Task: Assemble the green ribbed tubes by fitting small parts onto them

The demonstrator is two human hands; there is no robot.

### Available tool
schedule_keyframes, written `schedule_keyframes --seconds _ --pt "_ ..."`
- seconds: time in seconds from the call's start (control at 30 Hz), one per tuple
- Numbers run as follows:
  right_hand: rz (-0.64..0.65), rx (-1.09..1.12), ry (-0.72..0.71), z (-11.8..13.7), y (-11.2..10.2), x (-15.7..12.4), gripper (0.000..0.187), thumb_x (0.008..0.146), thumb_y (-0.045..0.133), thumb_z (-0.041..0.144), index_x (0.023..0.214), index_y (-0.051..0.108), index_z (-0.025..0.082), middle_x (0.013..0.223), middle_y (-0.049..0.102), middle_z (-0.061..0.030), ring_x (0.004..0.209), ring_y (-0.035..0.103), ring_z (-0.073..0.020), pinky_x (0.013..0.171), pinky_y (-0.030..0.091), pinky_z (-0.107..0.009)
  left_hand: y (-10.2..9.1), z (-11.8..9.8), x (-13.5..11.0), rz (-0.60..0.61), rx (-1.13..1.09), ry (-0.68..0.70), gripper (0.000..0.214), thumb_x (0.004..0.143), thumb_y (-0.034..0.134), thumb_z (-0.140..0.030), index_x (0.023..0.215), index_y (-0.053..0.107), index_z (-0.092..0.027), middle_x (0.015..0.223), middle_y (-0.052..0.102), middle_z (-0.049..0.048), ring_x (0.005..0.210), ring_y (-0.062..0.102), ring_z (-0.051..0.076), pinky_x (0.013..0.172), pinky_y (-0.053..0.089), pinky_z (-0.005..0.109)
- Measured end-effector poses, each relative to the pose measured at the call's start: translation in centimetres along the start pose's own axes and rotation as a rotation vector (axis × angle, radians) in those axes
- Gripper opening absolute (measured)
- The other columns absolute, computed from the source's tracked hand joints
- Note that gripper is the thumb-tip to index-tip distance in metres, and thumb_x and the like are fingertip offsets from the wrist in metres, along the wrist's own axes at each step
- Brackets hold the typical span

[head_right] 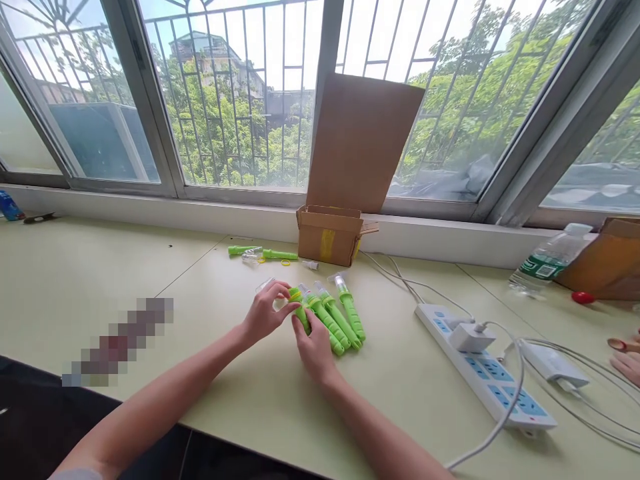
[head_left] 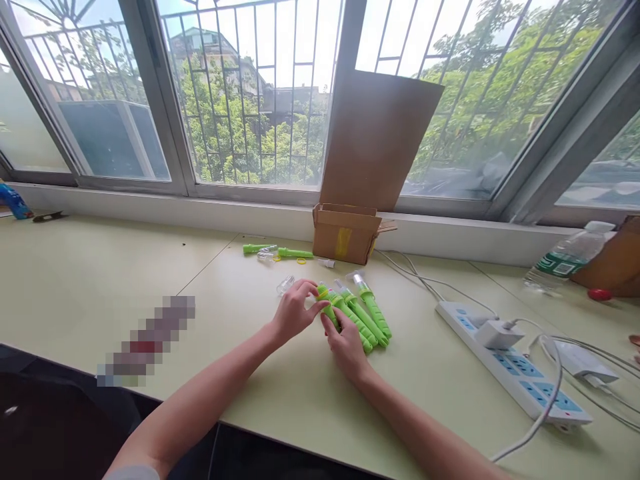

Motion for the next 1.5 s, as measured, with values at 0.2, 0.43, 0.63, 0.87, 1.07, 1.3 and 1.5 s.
schedule_keyframes --seconds 0.2,0.43,0.63,0.87,1.07,1.3,1.5 --pt "0.100 0.167 0.105 -0.5 0.5 -0.1 0.036 0.084 0.056 0.055 0.073 0.049 0.022 0.051 0.042 0.0056 0.038 0.034 -0.0089 0.034 0.027 -0.023 0.2 -0.1 0.1 0.008 -0.037 -0.017 0.020 0.083 0.065 -0.035 0.086 0.055 -0.019 0.098 0.062 0.0065 0.091 0.061 0.018 0.074 0.059 0.034" --pt "0.147 0.314 0.203 -0.7 0.5 -0.1 0.038 0.081 0.060 0.055 0.072 0.045 0.021 0.056 0.045 0.0064 0.034 0.032 -0.0047 0.029 0.023 -0.019 0.3 -0.4 0.2 0.007 -0.056 -0.004 0.019 0.083 0.065 -0.034 0.086 0.054 -0.019 0.099 0.061 0.0068 0.093 0.061 0.018 0.074 0.060 0.034" --pt "0.154 0.352 0.202 -0.6 0.3 0.0 0.037 0.084 0.058 0.052 0.070 0.045 0.020 0.054 0.046 0.0062 0.032 0.033 -0.0043 0.028 0.023 -0.018 0.3 -0.5 0.3 0.030 -0.082 0.011 0.018 0.084 0.065 -0.033 0.088 0.054 -0.019 0.102 0.061 0.0074 0.096 0.062 0.019 0.074 0.061 0.035" --pt "0.164 0.314 0.202 -0.8 0.4 0.1 0.036 0.084 0.056 0.054 0.074 0.047 0.020 0.055 0.048 0.0060 0.033 0.036 -0.0060 0.028 0.027 -0.018 0.5 0.1 0.2 0.023 -0.119 -0.003 0.020 0.084 0.065 -0.036 0.088 0.055 -0.019 0.101 0.062 0.0069 0.096 0.063 0.018 0.075 0.062 0.034" --pt "-0.008 0.050 0.127 -0.5 0.1 -0.1 0.045 0.078 0.060 0.059 0.100 0.057 0.019 0.065 0.058 0.0006 0.041 0.048 -0.0125 0.034 0.039 -0.024 0.3 0.5 0.0 0.024 -0.062 -0.021 0.017 0.086 0.063 -0.034 0.087 0.055 -0.019 0.099 0.063 0.0070 0.093 0.064 0.019 0.076 0.060 0.036" --pt "-0.005 0.043 0.077 -0.2 0.2 -0.1 0.043 0.080 0.057 0.060 0.089 0.059 0.019 0.058 0.054 0.0008 0.041 0.043 -0.0118 0.035 0.035 -0.024 0.3 0.1 0.0 0.030 0.040 0.005 0.016 0.085 0.063 -0.033 0.087 0.055 -0.019 0.097 0.064 0.0072 0.093 0.063 0.020 0.080 0.057 0.039" --pt "0.085 0.244 0.176 -0.5 0.6 -0.3 0.038 0.080 0.059 0.059 0.082 0.052 0.021 0.052 0.043 0.0069 0.035 0.035 -0.0079 0.030 0.027 -0.020 0.5 -0.2 0.0 0.026 0.046 -0.019 0.016 0.086 0.063 -0.034 0.087 0.055 -0.020 0.098 0.064 0.0074 0.094 0.062 0.021 0.080 0.056 0.039"
Point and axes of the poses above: each hand's wrist, its own x-axis towards the middle knuckle, its own y-axis out of the palm, z = x × y, the point moved 4 cm from there along x, towards the middle knuckle
